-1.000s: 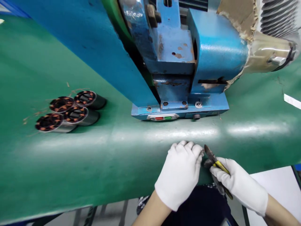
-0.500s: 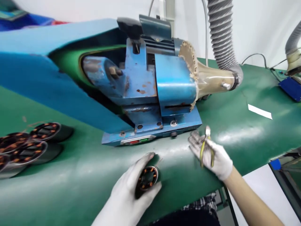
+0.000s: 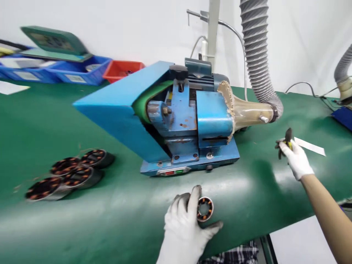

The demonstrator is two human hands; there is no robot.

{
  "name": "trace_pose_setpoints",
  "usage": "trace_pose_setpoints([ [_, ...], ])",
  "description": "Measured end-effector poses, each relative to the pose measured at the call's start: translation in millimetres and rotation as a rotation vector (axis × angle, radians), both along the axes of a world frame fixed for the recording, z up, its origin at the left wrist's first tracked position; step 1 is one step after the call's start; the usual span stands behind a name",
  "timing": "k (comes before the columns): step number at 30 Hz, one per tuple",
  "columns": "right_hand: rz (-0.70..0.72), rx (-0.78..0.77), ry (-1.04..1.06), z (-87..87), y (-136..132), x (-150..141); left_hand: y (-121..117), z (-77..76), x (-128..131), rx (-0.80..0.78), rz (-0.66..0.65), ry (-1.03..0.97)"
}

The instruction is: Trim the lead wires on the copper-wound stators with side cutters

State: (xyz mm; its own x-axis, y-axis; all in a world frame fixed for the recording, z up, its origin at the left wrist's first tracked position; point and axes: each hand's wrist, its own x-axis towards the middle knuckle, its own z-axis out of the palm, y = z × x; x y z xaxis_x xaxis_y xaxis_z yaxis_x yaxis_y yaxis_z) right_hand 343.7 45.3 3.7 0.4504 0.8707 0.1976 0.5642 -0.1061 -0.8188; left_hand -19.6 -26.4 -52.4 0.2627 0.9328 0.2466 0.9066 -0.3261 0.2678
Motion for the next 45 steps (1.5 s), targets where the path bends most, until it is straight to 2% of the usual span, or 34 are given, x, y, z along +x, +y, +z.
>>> trace_pose_setpoints([
  [4, 0.16, -0.181, -0.158, -15.4, -36, -38, -15, 9.1, -17, -0.187, -0.117, -0.088],
  [8, 0.329, -0.351, -0.616, -32.4, -53, -50, -9, 29.9, -27, -0.368, -0.191, -0.156],
  [10, 0.35, -0.357, -0.79, -38.0, -53, -53, 0, 38.1, -22, -0.434, -0.198, -0.179],
  [14, 0.347, -0.349, -0.845, -35.0, -59, -74, 11, 41.4, -8, -0.5, -0.188, -0.231],
  [17, 0.5, -0.288, -0.695, -17.4, -73, -112, 6, 39.9, -4, -0.599, -0.169, -0.414],
  [21, 0.917, -0.139, -0.102, 16.0, -88, -169, -5, 45.6, -1, -0.949, -0.186, -0.905],
  [23, 0.991, -0.093, 0.108, 26.6, -87, -187, -8, 49.6, 1, -1.02, -0.173, -1.109],
  [25, 0.965, -0.015, 0.268, 29.2, -84, -197, -10, 52.1, 2, -0.999, -0.148, -1.197],
  [28, 0.839, 0.078, 0.449, 24.3, -79, -206, -15, 52.6, 3, -0.936, -0.118, -1.195],
  [30, 0.707, 0.054, 0.597, 22.4, -76, -210, -18, 52.7, 5, -0.903, -0.07, -1.146],
  [34, 0.397, 0.017, 1.058, 30.2, -71, -205, -17, 56.7, 10, -0.87, 0.06, -1.019],
  [36, 0.324, 0.005, 1.081, 35.3, -69, -199, -16, 59.1, 9, -0.847, 0.111, -1.017],
  [37, 0.364, -0.028, 1.012, 36.6, -70, -198, -16, 60.0, 8, -0.844, 0.121, -1.026],
  [39, 0.564, -0.133, 0.811, 36.1, -72, -200, -17, 60.8, 5, -0.856, 0.1, -1.054],
  [41, 0.74, -0.152, 0.705, 32.1, -74, -207, -19, 61.3, 2, -0.862, 0.041, -1.086],
  [43, 0.752, -0.056, 0.757, 27.3, -76, -216, -20, 63.4, 1, -0.835, 0.012, -1.106],
  [45, 0.639, 0.027, 0.875, 25.1, -75, -224, -20, 68.0, 1, -0.777, 0.026, -1.065],
])
